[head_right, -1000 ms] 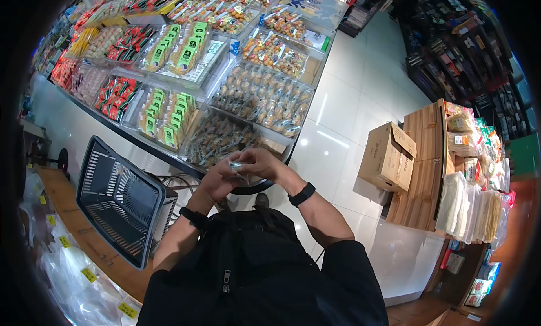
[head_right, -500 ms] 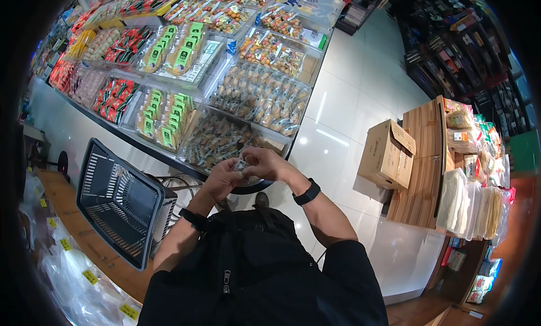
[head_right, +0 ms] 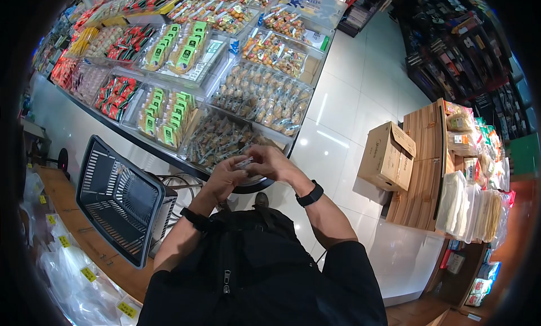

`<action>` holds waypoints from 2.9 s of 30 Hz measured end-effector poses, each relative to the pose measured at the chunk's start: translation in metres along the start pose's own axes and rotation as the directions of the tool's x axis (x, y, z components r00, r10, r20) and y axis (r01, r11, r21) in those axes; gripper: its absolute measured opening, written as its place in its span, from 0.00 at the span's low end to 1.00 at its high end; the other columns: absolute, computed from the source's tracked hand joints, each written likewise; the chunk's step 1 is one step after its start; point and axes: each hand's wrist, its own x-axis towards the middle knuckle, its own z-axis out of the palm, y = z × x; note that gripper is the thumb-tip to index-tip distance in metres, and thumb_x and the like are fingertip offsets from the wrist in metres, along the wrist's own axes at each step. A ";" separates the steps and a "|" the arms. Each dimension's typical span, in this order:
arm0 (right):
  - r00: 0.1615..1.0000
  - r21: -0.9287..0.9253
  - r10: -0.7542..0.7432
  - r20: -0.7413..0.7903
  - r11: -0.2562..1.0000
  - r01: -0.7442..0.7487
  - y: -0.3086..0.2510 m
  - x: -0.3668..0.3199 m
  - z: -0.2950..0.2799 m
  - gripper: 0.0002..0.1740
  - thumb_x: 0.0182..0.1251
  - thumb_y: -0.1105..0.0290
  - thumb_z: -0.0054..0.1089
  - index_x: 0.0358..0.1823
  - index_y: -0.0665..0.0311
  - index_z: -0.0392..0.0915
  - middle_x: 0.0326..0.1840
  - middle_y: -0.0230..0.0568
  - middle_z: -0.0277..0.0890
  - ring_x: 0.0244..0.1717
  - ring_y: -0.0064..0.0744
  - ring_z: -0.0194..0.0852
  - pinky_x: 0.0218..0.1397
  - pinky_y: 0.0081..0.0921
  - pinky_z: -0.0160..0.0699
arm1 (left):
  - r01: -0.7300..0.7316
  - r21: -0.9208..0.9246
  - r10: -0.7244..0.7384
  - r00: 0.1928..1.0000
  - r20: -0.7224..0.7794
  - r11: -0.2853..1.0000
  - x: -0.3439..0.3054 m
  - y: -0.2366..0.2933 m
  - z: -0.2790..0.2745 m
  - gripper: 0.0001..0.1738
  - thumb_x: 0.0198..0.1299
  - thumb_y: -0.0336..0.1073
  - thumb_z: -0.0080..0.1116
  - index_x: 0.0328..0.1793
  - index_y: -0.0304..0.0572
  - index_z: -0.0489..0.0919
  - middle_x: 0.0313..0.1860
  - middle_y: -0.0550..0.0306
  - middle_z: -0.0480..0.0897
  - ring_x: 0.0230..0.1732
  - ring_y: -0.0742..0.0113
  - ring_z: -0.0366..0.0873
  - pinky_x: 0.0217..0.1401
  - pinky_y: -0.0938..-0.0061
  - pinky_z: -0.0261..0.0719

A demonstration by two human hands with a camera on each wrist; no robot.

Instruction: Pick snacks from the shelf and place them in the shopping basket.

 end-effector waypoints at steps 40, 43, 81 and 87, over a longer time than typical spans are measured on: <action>0.959 -0.439 -0.049 -0.278 0.895 -0.082 0.060 0.030 0.029 0.09 0.48 0.72 0.62 0.31 0.66 0.75 0.32 0.56 0.79 0.38 0.59 0.78 0.40 0.45 0.76 | -0.032 -0.091 0.013 0.980 -0.200 0.995 -0.004 -0.001 0.006 0.24 0.57 0.16 0.50 0.61 0.32 0.65 0.58 0.48 0.69 0.60 0.51 0.73 0.68 0.62 0.74; 0.964 -0.407 0.037 -0.263 0.902 -0.146 0.062 0.034 0.024 0.06 0.47 0.74 0.59 0.29 0.66 0.77 0.31 0.54 0.80 0.37 0.55 0.79 0.39 0.41 0.76 | -0.028 -0.113 0.004 0.978 -0.206 0.993 -0.004 0.000 0.006 0.24 0.56 0.15 0.50 0.61 0.32 0.66 0.58 0.48 0.69 0.59 0.51 0.73 0.68 0.61 0.74; 0.920 0.131 -0.096 0.380 0.990 0.049 -0.047 -0.048 0.039 0.07 0.60 0.83 0.57 0.40 0.70 0.78 0.38 0.38 0.80 0.44 0.27 0.80 0.51 0.24 0.77 | -0.512 0.220 0.416 0.308 -0.856 0.831 -0.300 0.118 -0.176 0.13 0.60 0.22 0.55 0.51 0.34 0.74 0.45 0.49 0.81 0.49 0.57 0.81 0.52 0.62 0.81; 0.925 0.051 0.030 0.380 0.997 -0.054 -0.103 -0.037 0.084 0.08 0.59 0.81 0.60 0.41 0.70 0.78 0.38 0.40 0.81 0.45 0.28 0.79 0.53 0.25 0.76 | 0.045 0.400 0.387 0.173 -0.906 0.916 -0.243 0.147 -0.313 0.34 0.48 0.29 0.68 0.64 0.33 0.70 0.49 0.47 0.81 0.51 0.54 0.79 0.57 0.67 0.74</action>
